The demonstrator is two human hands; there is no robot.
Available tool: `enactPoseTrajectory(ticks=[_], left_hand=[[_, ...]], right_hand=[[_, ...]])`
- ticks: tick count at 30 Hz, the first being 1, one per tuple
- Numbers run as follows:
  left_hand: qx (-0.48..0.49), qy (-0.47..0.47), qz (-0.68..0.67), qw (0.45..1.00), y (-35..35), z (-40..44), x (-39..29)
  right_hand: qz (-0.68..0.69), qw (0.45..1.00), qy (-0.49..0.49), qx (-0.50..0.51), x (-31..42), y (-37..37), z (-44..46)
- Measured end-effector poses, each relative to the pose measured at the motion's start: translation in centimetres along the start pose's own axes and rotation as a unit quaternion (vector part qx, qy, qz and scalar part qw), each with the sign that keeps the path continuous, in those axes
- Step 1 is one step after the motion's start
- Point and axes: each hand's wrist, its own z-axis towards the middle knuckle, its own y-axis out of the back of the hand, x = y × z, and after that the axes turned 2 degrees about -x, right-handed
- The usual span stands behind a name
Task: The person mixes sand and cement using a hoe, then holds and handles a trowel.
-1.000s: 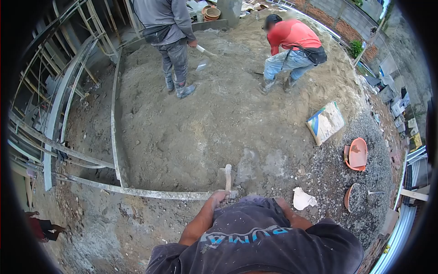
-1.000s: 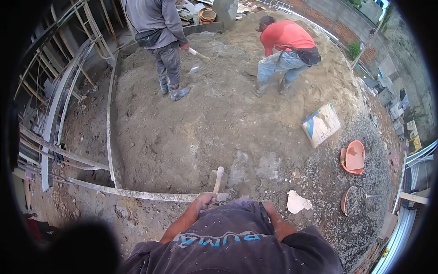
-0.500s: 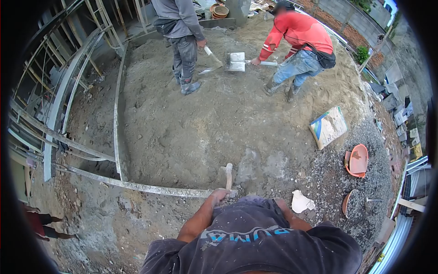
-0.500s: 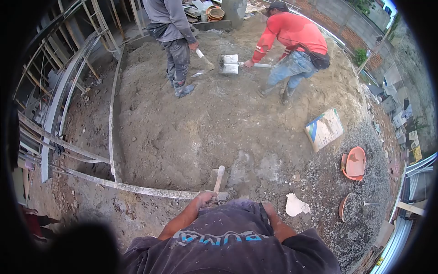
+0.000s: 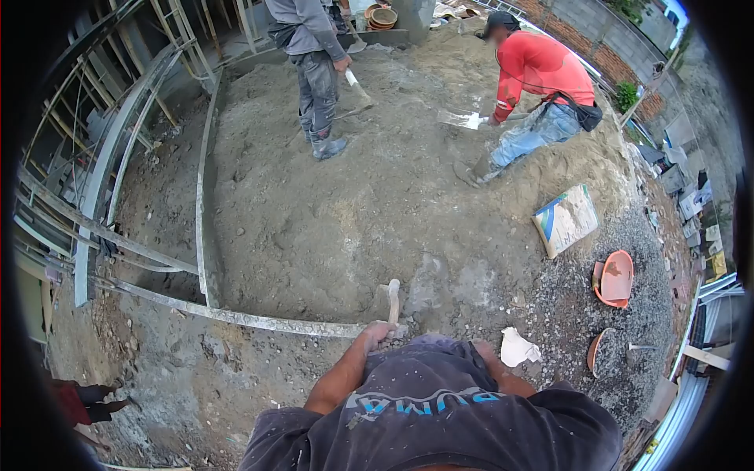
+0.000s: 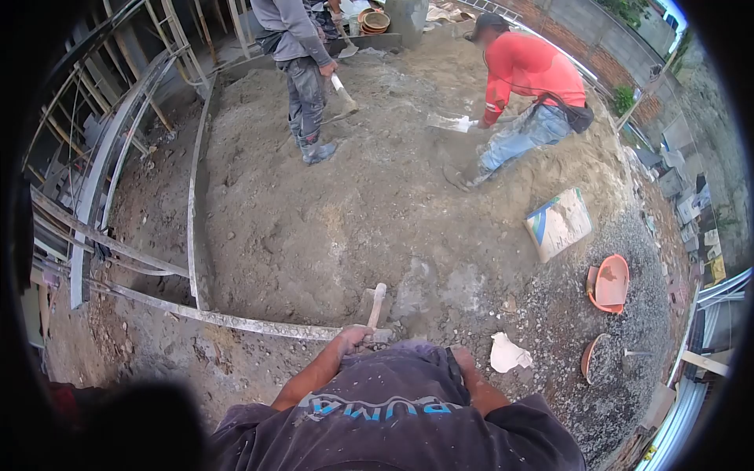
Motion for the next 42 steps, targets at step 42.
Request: enactPoseTrajectory(ticks=[42], left_hand=[[0.009,-0.006,-0.005,1.000,0.2,-0.4,0.1]], right_hand=[[0.034,0.997,-0.062,-0.021,3.7,2.5,-0.4]])
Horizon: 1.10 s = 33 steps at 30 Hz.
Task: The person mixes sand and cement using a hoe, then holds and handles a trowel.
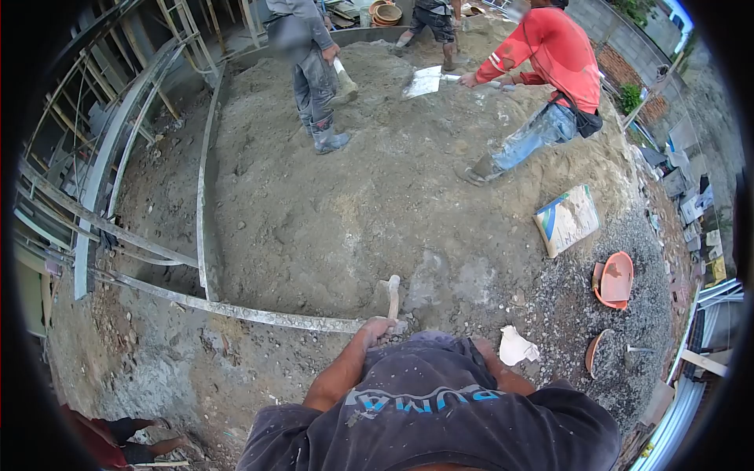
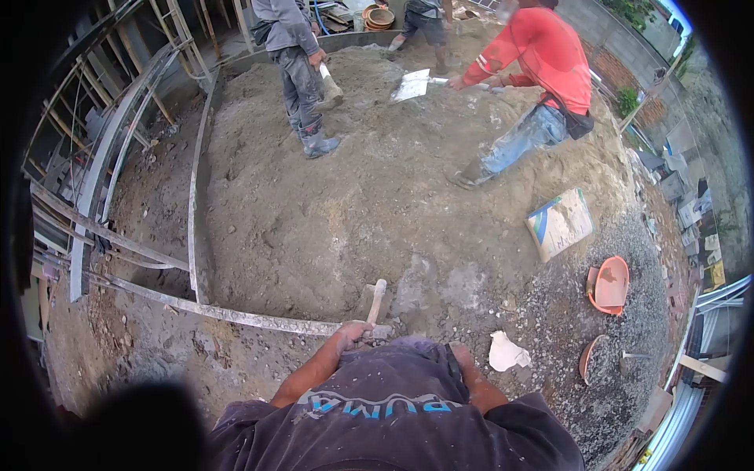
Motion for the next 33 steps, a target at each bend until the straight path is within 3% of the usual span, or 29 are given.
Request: enactPoseTrajectory(ticks=[3,9,12,15,17,19,21,23,29,33], left_hand=[[-0.003,0.003,-0.002,1.000,0.0,0.2,0.0],[-0.002,-0.001,0.010,1.000,-0.1,0.6,-0.1],[-0.016,-0.008,0.028,0.999,-0.3,0.5,-0.3],[-0.025,-0.007,0.037,0.999,-0.3,1.2,-0.3],[-0.035,-0.006,0.016,0.999,-0.8,1.2,-0.5],[-0.014,-0.004,0.005,1.000,-1.0,1.4,-0.6],[-0.014,-0.014,0.015,1.000,-1.5,1.6,-0.9],[0.000,-0.019,0.004,1.000,-2.2,1.4,-1.4],[-0.033,-0.029,0.025,0.999,-3.4,0.3,-1.9],[-0.021,-0.057,0.019,0.998,-1.2,1.3,0.0]], right_hand=[[-0.043,0.999,0.026,0.012,-0.3,0.0,0.2],[0.037,0.999,0.035,0.015,-2.7,-1.4,1.4],[-0.013,1.000,0.008,0.014,-1.5,-0.7,2.1],[0.111,0.990,-0.083,-0.013,6.4,3.7,2.0],[0.040,0.991,-0.123,-0.022,8.3,3.5,4.5],[0.036,0.999,-0.029,0.003,11.9,4.6,5.2],[0.111,0.987,-0.047,0.106,15.1,4.5,6.5],[0.055,0.994,-0.017,0.096,18.6,3.8,6.4],[0.193,0.950,-0.013,0.247,21.3,-0.8,8.4],[0.166,0.965,0.016,0.203,19.6,-3.2,9.6]])
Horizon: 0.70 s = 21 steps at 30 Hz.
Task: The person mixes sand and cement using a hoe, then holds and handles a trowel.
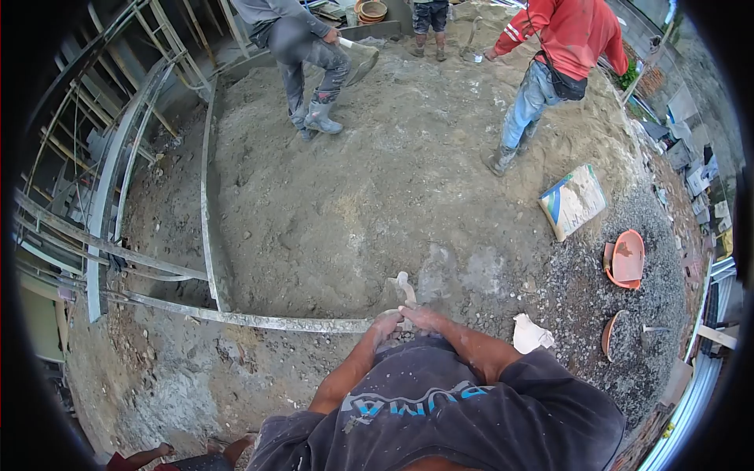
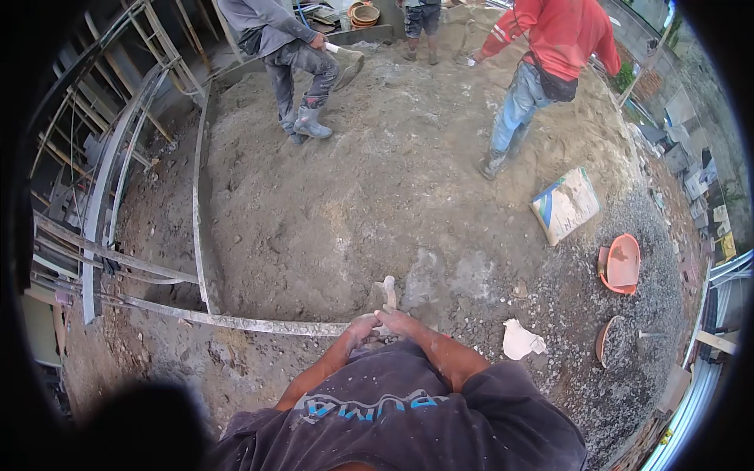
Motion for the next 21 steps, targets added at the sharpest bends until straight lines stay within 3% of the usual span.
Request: enactPoseTrajectory(ticks=[5,8,11,14,16,17,19,21], left_hand=[[-0.082,0.027,-0.048,0.995,2.4,-2.8,1.0],[-0.132,0.048,0.025,0.990,7.2,0.5,6.2],[-0.127,0.073,-0.006,0.989,12.4,5.8,13.4],[-0.217,0.034,-0.003,0.975,11.5,-2.6,11.0],[-0.217,0.026,-0.027,0.975,12.3,-4.5,12.1],[-0.207,0.023,-0.061,0.976,13.3,-4.9,13.7],[-0.220,0.028,-0.113,0.969,13.2,-6.4,15.3],[-0.267,0.043,-0.141,0.952,11.8,-10.6,14.1]], right_hand=[[-0.064,0.994,0.001,-0.087,-0.2,1.1,-0.6],[-0.110,0.989,-0.035,-0.096,-0.6,2.2,0.1],[-0.142,0.985,-0.029,-0.097,-4.2,2.8,3.2],[-0.220,0.972,-0.060,0.059,-4.5,5.2,3.6],[-0.016,0.987,-0.157,0.042,-4.4,5.9,3.0],[0.172,0.953,-0.250,-0.005,-5.4,5.5,3.0],[0.325,0.904,-0.277,0.006,-4.7,5.9,2.4],[0.379,0.867,-0.321,0.040,-6.8,5.0,4.4]])
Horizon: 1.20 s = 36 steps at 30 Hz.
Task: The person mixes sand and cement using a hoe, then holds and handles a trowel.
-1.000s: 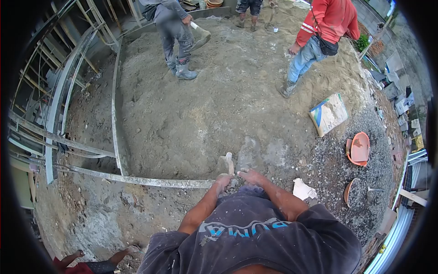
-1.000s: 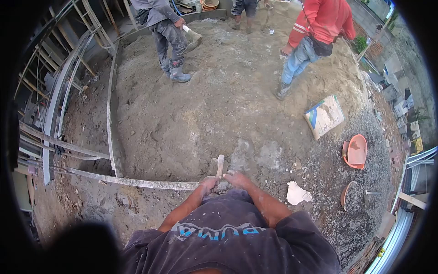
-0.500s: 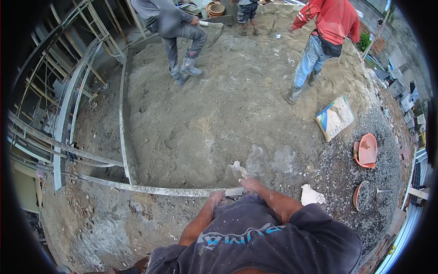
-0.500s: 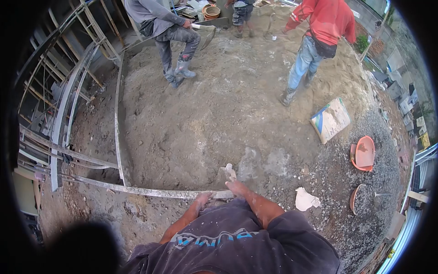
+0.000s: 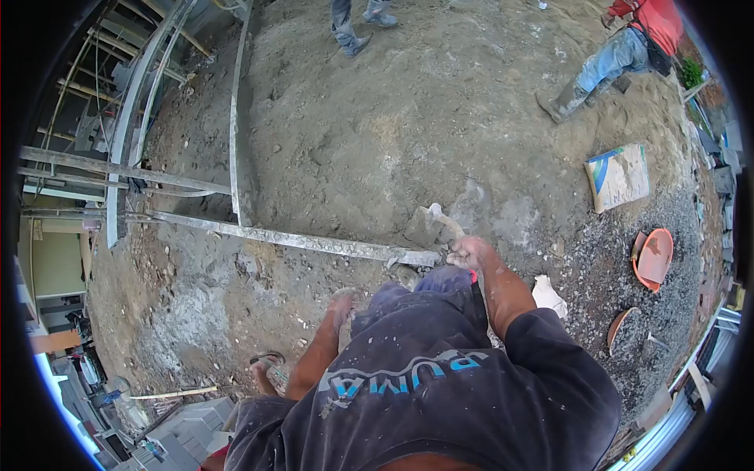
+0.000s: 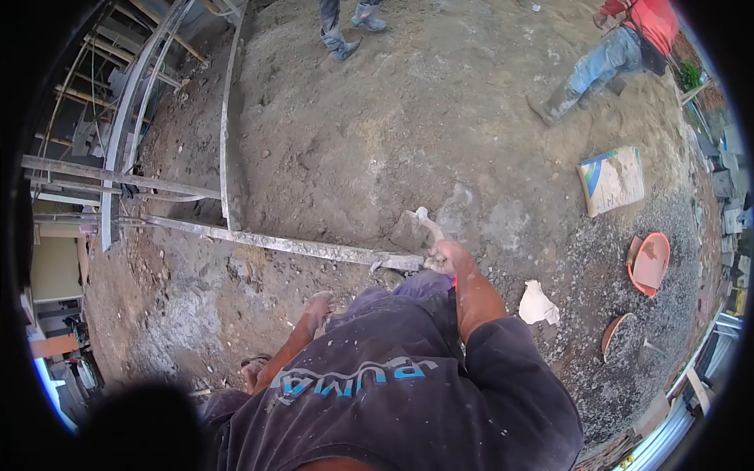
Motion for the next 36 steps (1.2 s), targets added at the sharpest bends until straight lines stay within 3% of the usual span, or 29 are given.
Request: enactPoseTrajectory(ticks=[2,6,8,10,12,15,16,18,21,23,25,28,30,31,32,36], left_hand=[[-0.029,0.024,-0.028,0.999,1.5,-0.3,3.2],[-0.026,0.049,0.017,0.998,4.1,-3.1,7.4],[-0.026,-0.047,0.208,0.977,5.6,-3.4,10.0],[-0.013,-0.065,0.274,0.959,6.2,-3.5,12.0],[0.009,-0.004,0.176,0.984,5.9,-5.2,11.5],[0.050,0.078,-0.121,0.988,5.8,-6.3,10.3],[-0.006,0.144,-0.123,0.982,4.9,-4.1,10.1],[-0.038,0.107,-0.003,0.993,3.6,-0.4,10.2],[0.094,0.060,0.065,0.992,-3.1,-0.3,3.2],[0.163,0.010,0.019,0.986,-9.2,-1.6,-0.9],[0.240,0.053,-0.073,0.967,-15.2,-2.2,-3.4],[0.260,0.129,-0.256,0.922,-20.9,-6.1,-9.1],[0.145,0.119,-0.305,0.934,-25.4,-4.1,-8.8],[0.087,0.113,-0.330,0.933,-26.5,-3.5,-8.4],[0.091,0.115,-0.347,0.926,-25.8,-4.5,-9.2],[0.184,0.104,-0.434,0.875,-22.0,-4.7,-9.6]], right_hand=[[0.036,0.999,-0.033,0.007,0.1,-1.1,-0.8],[0.226,0.972,0.019,0.055,-0.9,-3.2,1.3],[0.324,0.938,0.034,0.117,-0.5,-3.9,1.9],[0.317,0.943,0.030,0.101,0.3,-4.4,1.6],[0.303,0.948,0.041,0.088,1.1,-4.8,-0.5],[0.172,0.976,0.086,0.106,-0.2,-3.8,-2.2],[0.049,0.988,0.121,0.078,-0.8,-3.0,-2.4],[-0.200,0.964,0.176,0.021,-2.6,-1.3,-2.3],[-0.454,0.861,0.212,-0.089,-2.2,-4.7,-17.2],[-0.454,0.841,0.269,-0.119,-5.2,-3.9,-20.8],[-0.526,0.766,0.345,-0.132,-7.8,-3.9,-26.0],[-0.602,0.706,0.329,-0.177,-13.4,0.5,-26.2],[-0.631,0.648,0.362,-0.227,-16.5,2.4,-25.4],[-0.628,0.650,0.356,-0.238,-17.0,2.8,-24.9],[-0.626,0.649,0.354,-0.248,-16.9,2.9,-24.2],[-0.613,0.641,0.399,-0.232,-16.8,2.5,-21.1]])
